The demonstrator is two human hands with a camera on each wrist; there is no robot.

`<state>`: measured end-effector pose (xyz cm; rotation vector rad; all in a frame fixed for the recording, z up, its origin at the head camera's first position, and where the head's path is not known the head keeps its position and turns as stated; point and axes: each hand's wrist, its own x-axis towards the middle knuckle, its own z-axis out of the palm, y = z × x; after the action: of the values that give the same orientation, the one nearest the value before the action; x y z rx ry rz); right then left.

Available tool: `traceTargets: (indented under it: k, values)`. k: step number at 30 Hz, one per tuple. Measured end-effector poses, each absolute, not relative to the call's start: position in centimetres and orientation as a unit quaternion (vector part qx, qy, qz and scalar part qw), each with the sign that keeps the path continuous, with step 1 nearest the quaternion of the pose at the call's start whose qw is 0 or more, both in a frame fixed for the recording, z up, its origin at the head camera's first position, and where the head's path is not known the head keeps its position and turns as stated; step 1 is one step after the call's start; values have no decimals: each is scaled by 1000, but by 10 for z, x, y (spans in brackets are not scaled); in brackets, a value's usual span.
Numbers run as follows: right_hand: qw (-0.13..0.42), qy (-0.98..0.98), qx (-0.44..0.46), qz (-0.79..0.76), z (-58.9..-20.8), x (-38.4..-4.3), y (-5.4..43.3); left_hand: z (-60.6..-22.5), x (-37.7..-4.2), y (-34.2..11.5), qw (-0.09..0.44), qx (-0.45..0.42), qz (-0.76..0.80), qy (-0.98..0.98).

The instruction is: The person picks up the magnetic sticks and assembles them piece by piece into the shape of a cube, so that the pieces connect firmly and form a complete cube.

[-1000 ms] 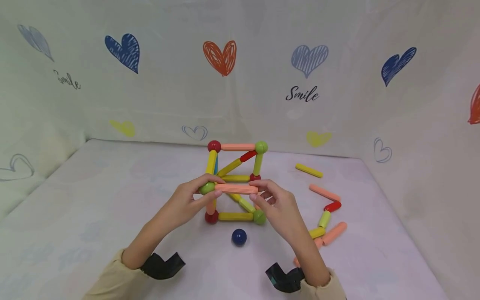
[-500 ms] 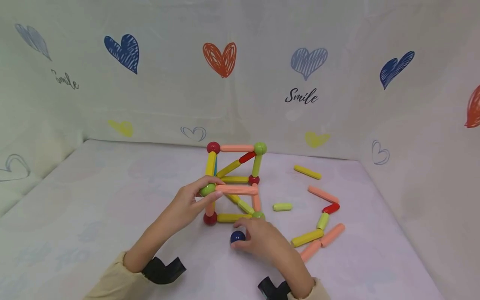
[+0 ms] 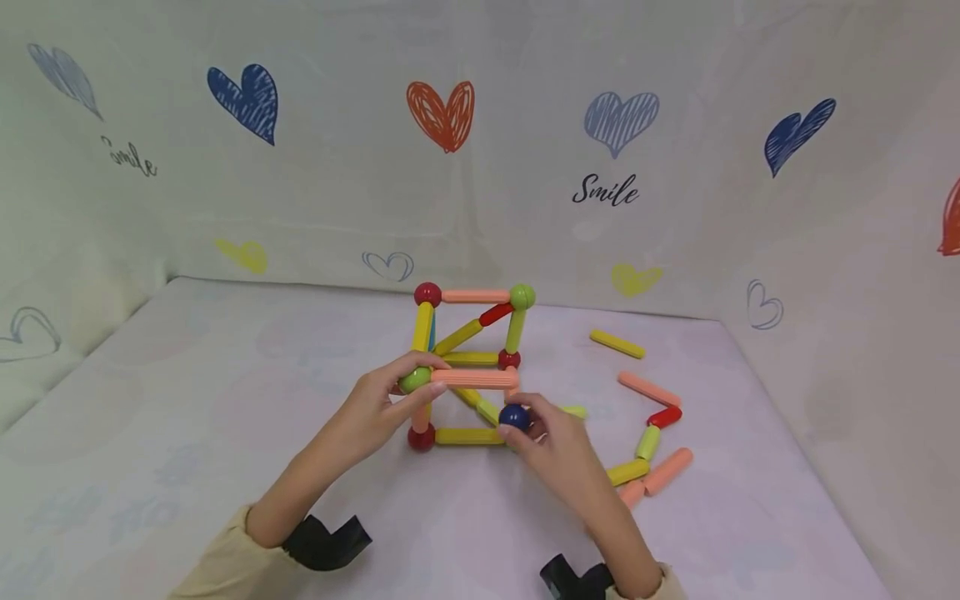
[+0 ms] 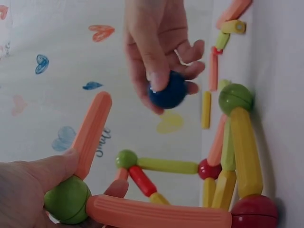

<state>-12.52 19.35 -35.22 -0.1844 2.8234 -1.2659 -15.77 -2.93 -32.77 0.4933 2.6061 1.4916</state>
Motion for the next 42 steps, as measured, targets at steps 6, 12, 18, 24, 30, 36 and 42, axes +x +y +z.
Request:
traceTargets:
  k: [6,12,18,24,30,36,42]
  values:
    - [-95,881,-41,-461,-340,-121,210,-327,-158,-29,59,169,492,852]
    - [-116,860,-34,-496,-339,-121,206,-326,-159,-28,45,174,484,857]
    - [-106,850,-33,-516,-340,-123,203,-327,-161,-26,33,176,483,857]
    - [-80,868,-40,-489,-335,-125,213,-327,-160,-24,31,171,487,856]
    - [-104,889,-65,-441,-342,-132,245,-328,-159,-25,32,162,482,861]
    - [-67,915,-29,-396,-348,-137,288,-329,-159,-26,36,162,480,861]
    - [114,918,-80,-373,-348,-135,307,-330,-159,-28,34,161,476,864]
